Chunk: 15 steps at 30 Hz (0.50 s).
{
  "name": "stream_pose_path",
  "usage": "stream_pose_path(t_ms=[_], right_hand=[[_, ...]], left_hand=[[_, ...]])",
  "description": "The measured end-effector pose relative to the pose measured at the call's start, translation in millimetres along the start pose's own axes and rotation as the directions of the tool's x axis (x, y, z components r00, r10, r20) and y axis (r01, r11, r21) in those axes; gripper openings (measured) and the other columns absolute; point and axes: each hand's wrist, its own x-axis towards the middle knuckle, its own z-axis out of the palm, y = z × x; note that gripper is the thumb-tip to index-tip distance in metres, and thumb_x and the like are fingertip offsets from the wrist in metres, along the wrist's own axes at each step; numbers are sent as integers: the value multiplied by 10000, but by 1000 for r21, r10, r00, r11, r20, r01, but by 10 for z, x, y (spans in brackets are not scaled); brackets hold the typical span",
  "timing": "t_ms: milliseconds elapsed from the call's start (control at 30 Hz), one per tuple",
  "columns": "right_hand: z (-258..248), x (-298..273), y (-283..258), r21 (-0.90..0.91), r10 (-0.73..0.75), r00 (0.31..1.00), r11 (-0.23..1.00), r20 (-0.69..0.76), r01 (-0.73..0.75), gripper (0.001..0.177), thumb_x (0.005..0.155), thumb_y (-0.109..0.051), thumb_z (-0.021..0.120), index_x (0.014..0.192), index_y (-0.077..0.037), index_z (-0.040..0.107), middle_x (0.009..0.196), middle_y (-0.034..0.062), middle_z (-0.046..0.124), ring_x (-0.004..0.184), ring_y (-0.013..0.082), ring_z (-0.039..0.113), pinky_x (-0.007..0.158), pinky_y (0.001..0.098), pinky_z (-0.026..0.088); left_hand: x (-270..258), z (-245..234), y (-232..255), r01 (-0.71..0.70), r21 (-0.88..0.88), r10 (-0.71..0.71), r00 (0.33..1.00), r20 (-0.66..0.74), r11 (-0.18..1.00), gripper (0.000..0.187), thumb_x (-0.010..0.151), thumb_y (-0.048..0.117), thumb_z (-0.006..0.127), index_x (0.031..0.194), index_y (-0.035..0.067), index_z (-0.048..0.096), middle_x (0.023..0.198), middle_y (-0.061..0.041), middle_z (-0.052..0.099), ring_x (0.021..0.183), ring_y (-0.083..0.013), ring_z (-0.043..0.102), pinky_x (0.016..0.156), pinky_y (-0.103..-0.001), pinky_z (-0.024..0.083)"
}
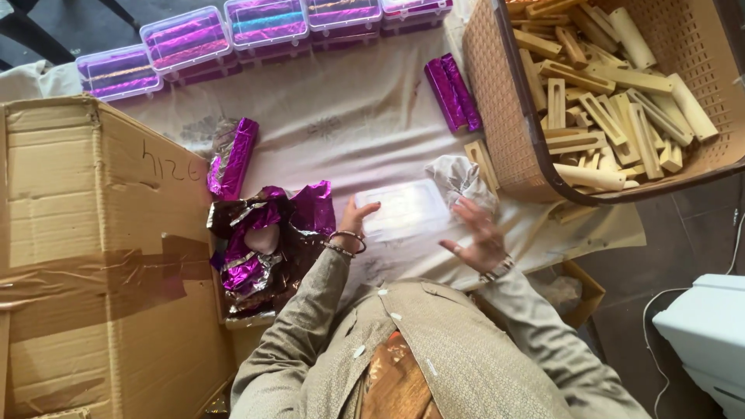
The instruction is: The person takes wooden blocks from a basket, wipes them with a cloth, wraps some in foil and others in purple paper, and places them into plastic containers.
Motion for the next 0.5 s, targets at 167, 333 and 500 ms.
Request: stream_pose_path(t_ms=[167, 333, 500], right_hand=[[465, 361, -69, 76, -97, 991, 993, 89, 90, 828, 774, -545, 816, 1413, -122, 503, 1473, 180, 585, 1251, 337, 639, 944, 408, 604], [605, 448, -317, 96, 203, 966, 971, 158, -219, 799, 808, -580, 812, 1401, -117, 544, 1292, 131, 682, 1147, 278, 686, 937, 423, 599], [613, 530, -350, 361, 115, 983, 919, 142, -160, 637, 979, -537, 651, 1406, -76, 545, 1306, 174, 684, 1131, 327, 690, 882, 439, 580]], left_hand=[[-60, 10, 360, 31, -103, -18, 992, 123, 994, 874, 855, 416, 760, 1526, 2, 384, 1488, -316, 460, 1381, -420, 467, 1062, -518, 486], [-624, 340, 1091, -26, -326, 96, 975, 202, 945, 1048, 788, 398, 772, 1590, 278, 108, 1588, -73, 286, 1401, -348, 422, 962, -566, 538], [-598, 396, 1032, -118, -186, 140, 984, 112, 975, 1162, 746, 143, 853, 1591, 268, 66, 1548, -138, 366, 1347, -364, 515, 956, -567, 598]])
